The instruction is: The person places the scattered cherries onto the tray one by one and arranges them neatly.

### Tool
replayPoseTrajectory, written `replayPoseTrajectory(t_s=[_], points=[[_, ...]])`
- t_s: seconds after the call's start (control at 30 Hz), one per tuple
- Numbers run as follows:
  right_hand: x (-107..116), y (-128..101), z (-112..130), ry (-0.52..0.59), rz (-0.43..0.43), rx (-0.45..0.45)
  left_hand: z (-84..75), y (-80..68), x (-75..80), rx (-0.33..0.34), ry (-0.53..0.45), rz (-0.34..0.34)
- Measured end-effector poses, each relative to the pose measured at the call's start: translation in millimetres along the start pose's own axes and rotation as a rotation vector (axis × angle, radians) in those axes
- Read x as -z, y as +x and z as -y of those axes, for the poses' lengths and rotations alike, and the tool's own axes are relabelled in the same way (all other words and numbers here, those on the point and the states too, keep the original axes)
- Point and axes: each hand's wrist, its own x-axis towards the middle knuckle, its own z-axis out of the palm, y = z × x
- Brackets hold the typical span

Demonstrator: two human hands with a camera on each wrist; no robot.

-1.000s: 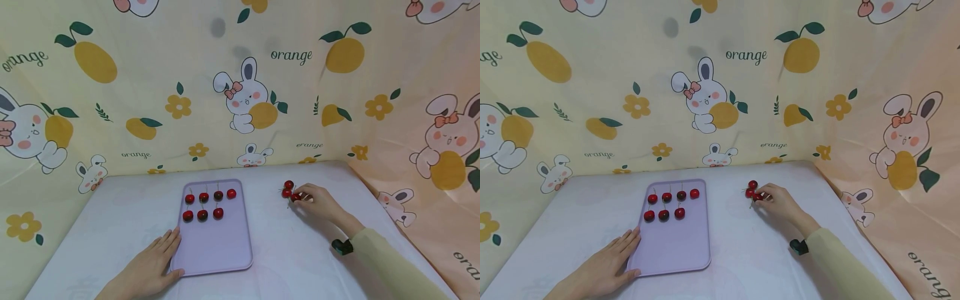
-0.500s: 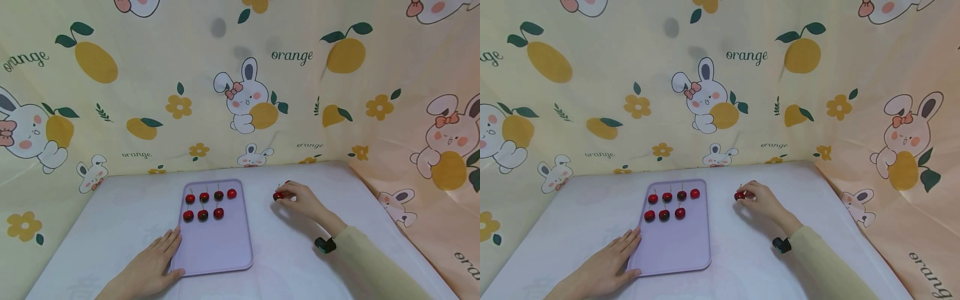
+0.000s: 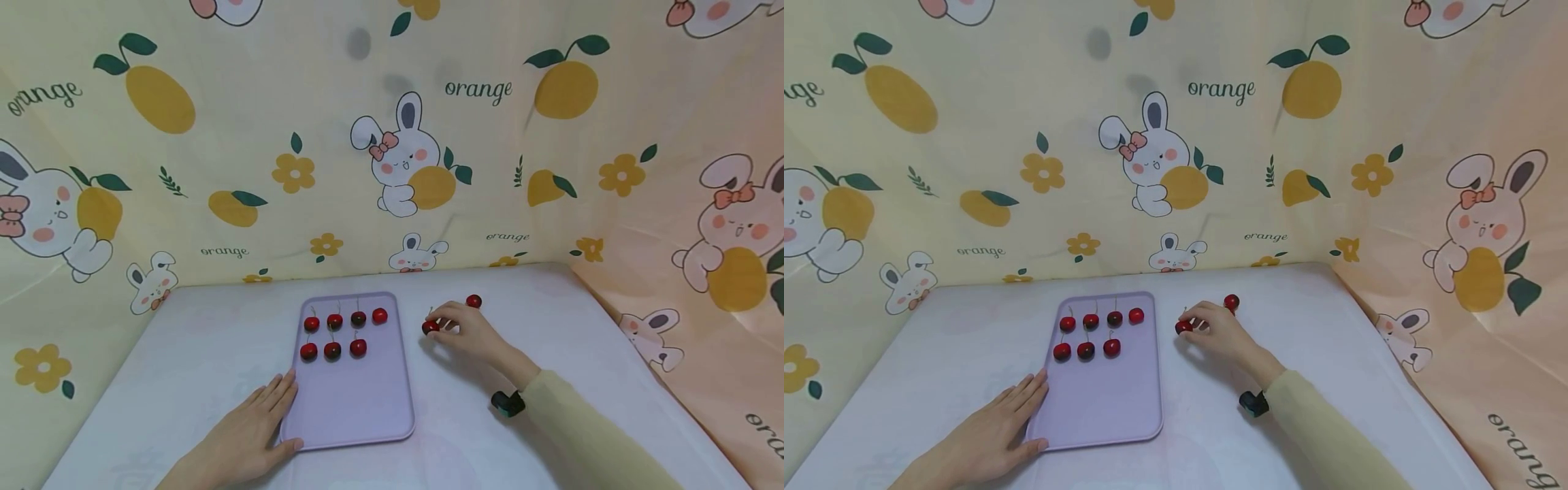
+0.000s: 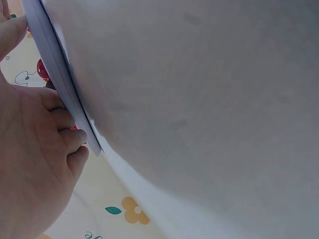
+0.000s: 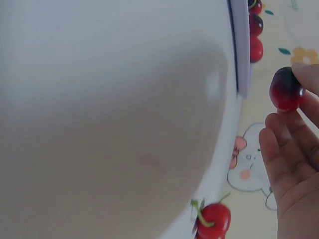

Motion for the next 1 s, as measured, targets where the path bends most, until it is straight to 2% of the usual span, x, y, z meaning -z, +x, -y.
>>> replayPoseTrajectory(t_s=[0.6,1.0], points=[[-31.3,25.1,28.2,0.027,0.089,0.033,-1.6,-1.6,3.0,0.006,-0.007,0.015],[-48.0,34.1,36.0,0.073,0.16,-0.016,-1.7,0.1,2.5,0.005,-0.004,0.006]])
